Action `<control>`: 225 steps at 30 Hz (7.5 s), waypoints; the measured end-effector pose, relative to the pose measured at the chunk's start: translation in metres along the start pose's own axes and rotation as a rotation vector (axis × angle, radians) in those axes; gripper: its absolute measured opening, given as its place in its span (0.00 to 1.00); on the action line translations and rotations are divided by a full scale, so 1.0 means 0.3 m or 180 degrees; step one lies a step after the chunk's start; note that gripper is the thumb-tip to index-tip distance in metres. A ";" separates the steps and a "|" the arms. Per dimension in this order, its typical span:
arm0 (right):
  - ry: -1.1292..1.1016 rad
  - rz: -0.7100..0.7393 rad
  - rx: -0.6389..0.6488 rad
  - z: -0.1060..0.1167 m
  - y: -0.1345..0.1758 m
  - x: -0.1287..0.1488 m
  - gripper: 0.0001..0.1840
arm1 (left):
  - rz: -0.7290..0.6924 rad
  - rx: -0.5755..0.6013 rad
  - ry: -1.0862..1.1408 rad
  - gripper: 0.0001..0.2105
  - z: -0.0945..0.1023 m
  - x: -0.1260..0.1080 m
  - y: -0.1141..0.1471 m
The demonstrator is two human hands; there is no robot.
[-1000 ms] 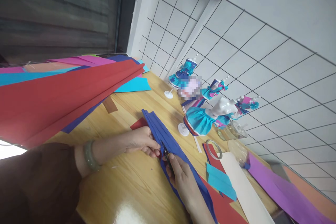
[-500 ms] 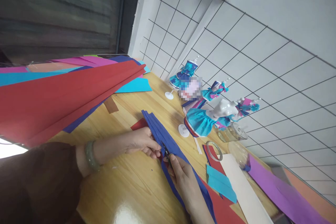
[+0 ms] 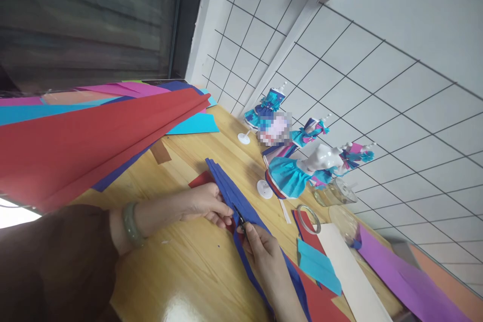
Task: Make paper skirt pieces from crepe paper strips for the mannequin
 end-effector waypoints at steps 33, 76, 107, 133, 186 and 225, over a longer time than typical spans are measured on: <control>0.0115 -0.0024 0.0231 -0.009 0.010 -0.005 0.23 | 0.0051 0.0089 0.0102 0.11 0.022 0.011 -0.006; 0.0231 0.0044 0.0124 -0.003 -0.003 0.021 0.26 | 0.0038 0.0065 0.0091 0.10 0.022 -0.017 0.003; 0.0440 0.0254 -0.0034 0.004 -0.015 0.076 0.24 | -0.0096 -0.0178 0.0042 0.08 0.041 -0.041 0.012; 0.0350 -0.0001 -0.0016 0.024 -0.016 0.058 0.25 | -0.0397 -0.0251 0.0126 0.12 0.067 -0.081 0.011; 0.0242 0.0328 0.0037 0.025 -0.030 0.064 0.24 | -0.0333 -0.0042 0.0060 0.14 0.055 -0.087 0.013; 0.0280 -0.0163 0.0031 0.008 0.030 0.155 0.28 | -0.1094 -0.0348 0.0757 0.18 0.089 -0.153 0.024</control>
Point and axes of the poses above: each hand's wrist, its own y-axis away from the middle knuckle, its own z-axis out of the back of the hand, x = y × z, the point moved 7 cm from there along -y, towards the middle knuckle, and after that the axes turned 5 degrees about -z, right-handed, at the moved point
